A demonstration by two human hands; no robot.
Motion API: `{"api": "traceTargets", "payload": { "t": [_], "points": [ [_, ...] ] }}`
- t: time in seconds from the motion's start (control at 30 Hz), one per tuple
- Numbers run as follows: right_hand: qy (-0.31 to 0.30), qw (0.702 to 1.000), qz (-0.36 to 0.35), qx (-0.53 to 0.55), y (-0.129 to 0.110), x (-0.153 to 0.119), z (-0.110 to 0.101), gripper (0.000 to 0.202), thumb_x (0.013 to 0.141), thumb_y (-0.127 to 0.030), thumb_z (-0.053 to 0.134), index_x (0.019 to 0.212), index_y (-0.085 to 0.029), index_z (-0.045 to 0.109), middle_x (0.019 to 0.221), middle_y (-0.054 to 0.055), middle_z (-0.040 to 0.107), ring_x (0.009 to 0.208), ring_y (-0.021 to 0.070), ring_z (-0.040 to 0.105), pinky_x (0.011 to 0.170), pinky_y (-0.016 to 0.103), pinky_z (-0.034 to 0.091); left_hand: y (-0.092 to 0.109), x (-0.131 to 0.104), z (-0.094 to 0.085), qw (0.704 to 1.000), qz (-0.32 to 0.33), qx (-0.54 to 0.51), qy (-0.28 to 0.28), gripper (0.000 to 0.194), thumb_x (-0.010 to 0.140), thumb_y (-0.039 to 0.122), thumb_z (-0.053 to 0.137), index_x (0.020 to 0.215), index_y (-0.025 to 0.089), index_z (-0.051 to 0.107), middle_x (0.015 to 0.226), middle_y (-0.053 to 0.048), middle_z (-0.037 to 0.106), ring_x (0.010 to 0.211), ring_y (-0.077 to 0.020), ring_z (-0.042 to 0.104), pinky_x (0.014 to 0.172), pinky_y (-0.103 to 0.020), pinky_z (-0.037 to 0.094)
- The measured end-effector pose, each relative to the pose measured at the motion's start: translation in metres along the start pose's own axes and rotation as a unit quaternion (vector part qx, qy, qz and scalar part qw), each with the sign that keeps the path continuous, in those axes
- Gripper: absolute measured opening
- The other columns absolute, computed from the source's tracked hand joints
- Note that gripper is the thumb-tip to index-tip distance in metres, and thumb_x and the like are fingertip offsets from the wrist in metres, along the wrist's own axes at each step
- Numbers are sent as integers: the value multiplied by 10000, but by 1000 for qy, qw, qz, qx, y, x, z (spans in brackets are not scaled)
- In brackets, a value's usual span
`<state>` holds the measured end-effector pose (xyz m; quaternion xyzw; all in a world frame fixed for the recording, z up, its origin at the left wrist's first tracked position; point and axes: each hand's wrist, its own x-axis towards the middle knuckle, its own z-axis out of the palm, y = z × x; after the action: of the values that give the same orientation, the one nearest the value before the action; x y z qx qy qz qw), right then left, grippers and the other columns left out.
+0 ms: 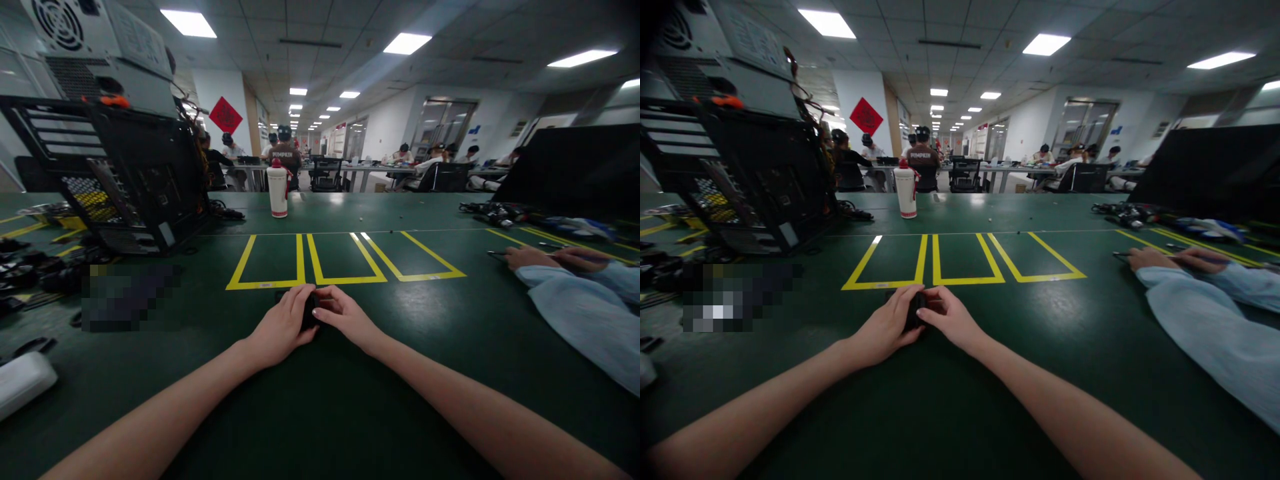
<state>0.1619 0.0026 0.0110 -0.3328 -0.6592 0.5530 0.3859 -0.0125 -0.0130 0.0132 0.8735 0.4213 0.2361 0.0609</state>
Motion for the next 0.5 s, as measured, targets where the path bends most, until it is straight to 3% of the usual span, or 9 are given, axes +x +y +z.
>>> {"api": "traceTargets", "payload": {
  "t": [0.17,0.33,0.5],
  "points": [
    [-2,999,-38,-2,3,0,2,298,691,-204,613,950,-223,468,1009,7,517,996,162,513,922,377,395,0,1,1,1000,6,5,10,647,763,275,538,1261,229,127,1258,-113,345,1111,-263,437,860,-443,425],
    [3,1000,-26,13,-1,-2,3,210,735,-268,566,923,-226,482,957,9,524,957,173,531,842,368,445,0,0,0,1000,4,6,8,652,767,289,536,1263,244,116,1272,-105,338,1122,-259,429,866,-444,421],
    [19,1000,-9,-8,1,-1,2,288,731,-254,571,999,-223,471,1040,27,511,1001,175,507,880,374,426,0,1,0,1000,8,8,8,658,762,281,544,1265,229,123,1267,-109,344,1124,-254,425,876,-434,415]
  ]
}}
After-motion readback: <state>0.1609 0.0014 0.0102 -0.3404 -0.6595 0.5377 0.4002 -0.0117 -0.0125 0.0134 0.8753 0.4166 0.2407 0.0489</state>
